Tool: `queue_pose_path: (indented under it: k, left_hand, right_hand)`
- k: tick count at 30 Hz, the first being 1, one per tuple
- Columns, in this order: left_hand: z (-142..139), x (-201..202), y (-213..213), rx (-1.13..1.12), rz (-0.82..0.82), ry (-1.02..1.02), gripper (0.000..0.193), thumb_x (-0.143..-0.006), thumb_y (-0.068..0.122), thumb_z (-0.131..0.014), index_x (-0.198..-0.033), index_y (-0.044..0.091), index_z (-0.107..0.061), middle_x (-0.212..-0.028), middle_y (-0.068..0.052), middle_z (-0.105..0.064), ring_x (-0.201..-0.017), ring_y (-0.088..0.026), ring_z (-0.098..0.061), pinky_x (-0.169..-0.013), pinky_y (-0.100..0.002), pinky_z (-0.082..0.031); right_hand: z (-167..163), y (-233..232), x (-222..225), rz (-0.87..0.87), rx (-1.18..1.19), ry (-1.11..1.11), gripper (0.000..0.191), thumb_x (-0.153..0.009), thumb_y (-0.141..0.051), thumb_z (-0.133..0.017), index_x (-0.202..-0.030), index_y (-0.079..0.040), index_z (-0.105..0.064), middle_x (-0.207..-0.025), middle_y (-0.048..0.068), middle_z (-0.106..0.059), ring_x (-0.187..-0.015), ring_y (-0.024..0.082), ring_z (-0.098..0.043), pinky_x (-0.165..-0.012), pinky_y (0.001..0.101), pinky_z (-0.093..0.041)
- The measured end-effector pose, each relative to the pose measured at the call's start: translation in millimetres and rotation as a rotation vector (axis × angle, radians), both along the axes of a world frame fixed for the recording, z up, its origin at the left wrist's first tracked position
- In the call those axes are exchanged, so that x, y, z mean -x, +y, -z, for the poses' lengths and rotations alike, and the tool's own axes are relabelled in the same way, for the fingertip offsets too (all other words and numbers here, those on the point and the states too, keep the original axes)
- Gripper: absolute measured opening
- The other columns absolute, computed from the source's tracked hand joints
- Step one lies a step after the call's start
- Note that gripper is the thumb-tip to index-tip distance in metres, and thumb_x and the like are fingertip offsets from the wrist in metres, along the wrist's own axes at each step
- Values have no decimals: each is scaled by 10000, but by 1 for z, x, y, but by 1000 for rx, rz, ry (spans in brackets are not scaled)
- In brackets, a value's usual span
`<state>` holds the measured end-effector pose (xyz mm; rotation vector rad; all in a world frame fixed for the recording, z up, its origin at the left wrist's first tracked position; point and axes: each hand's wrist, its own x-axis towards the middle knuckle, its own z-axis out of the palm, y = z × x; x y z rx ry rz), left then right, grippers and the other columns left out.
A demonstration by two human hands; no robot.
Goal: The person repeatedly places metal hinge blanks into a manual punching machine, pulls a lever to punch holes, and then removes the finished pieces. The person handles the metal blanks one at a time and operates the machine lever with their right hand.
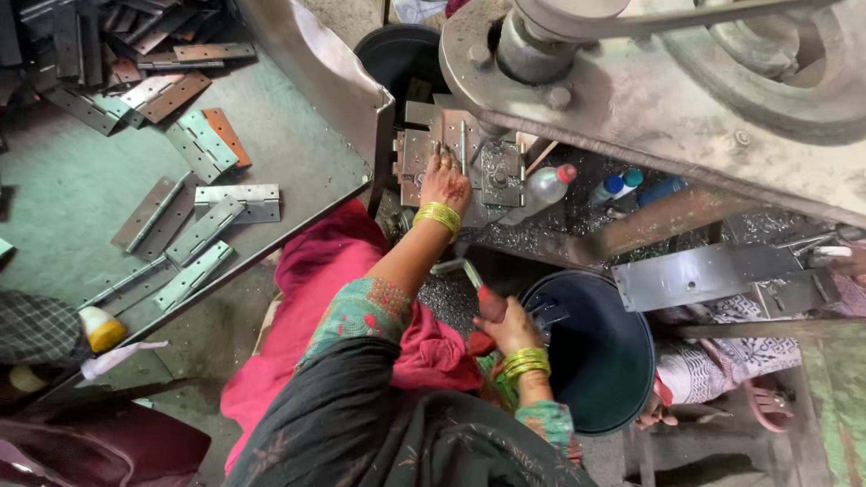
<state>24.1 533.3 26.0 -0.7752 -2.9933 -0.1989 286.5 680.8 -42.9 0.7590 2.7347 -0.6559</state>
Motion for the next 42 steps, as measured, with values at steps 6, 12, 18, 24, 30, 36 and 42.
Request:
queue_pose_path:
  k: [6, 12, 18, 24, 30, 36, 42]
  left_hand:
    - [-1, 7, -4, -157, 40, 119, 381, -874, 197, -459, -1026, 76, -786, -1485, -165, -559, -1434, -387, -402, -1179, -554, -222]
    - [-3, 39, -7, 9, -11, 265, 388, -958, 179, -466, -1148, 22, -766, -1415, -171, -624, -1428, -318, -457, -1237, -501, -230]
    - [-5, 45, 6, -178, -88, 177, 447, -861, 223, -430, -1145, 112, -757, -1475, -151, -563, -1420, -350, -418, -1147, -544, -198]
    - [-23, 29, -11, 9, -133, 82, 521, -887, 243, -371, -1308, 54, -613, -1538, -132, -476, -1477, -264, -362, -1182, -507, -207]
    - [-41, 24, -22, -67, -111, 62, 405, -856, 252, -429, -1169, 102, -636, -1453, -89, -548, -1381, -248, -461, -1123, -464, -311]
    - [-29, 20, -21, -183, -152, 123, 253, -828, 254, -507, -973, 174, -698, -1341, -37, -658, -1266, -237, -592, -1065, -413, -431]
    - [3, -15, -164, -643, -91, 467, 278, -779, 163, -562, -996, 94, -721, -1076, -175, -722, -1072, -352, -672, -993, -480, -502]
  right_hand:
    - [26, -31, -11, 62, 60, 53, 846, -691, -531, -873, -1319, -59, -558, -1136, 262, -698, -1072, 458, -667, -881, 514, -545]
    - [-19, -5, 1, -13, -17, -14, 753, -686, -564, -848, -1205, -66, -625, -1100, 220, -737, -1053, 432, -705, -861, 513, -565]
    - [8, -45, -17, 64, -85, 107, 830, -739, -587, -826, -1343, -86, -558, -1033, 271, -715, -986, 477, -687, -831, 540, -539]
    - [1, -10, 0, -29, -89, -9, 730, -687, -583, -849, -1169, -72, -650, -1085, 226, -740, -1019, 448, -709, -848, 519, -562]
    - [25, -22, -2, -37, 130, 151, 683, -727, -465, -853, -1217, -49, -621, -1108, 237, -739, -1012, 427, -720, -854, 508, -549]
    - [50, -23, -16, 50, 181, 146, 637, -752, -408, -835, -1248, -79, -609, -1118, 221, -746, -1015, 418, -722, -856, 494, -549]
    - [20, -12, -11, -18, 12, 77, 701, -728, -467, -875, -1251, -81, -615, -1101, 234, -733, -1029, 445, -700, -865, 512, -546]
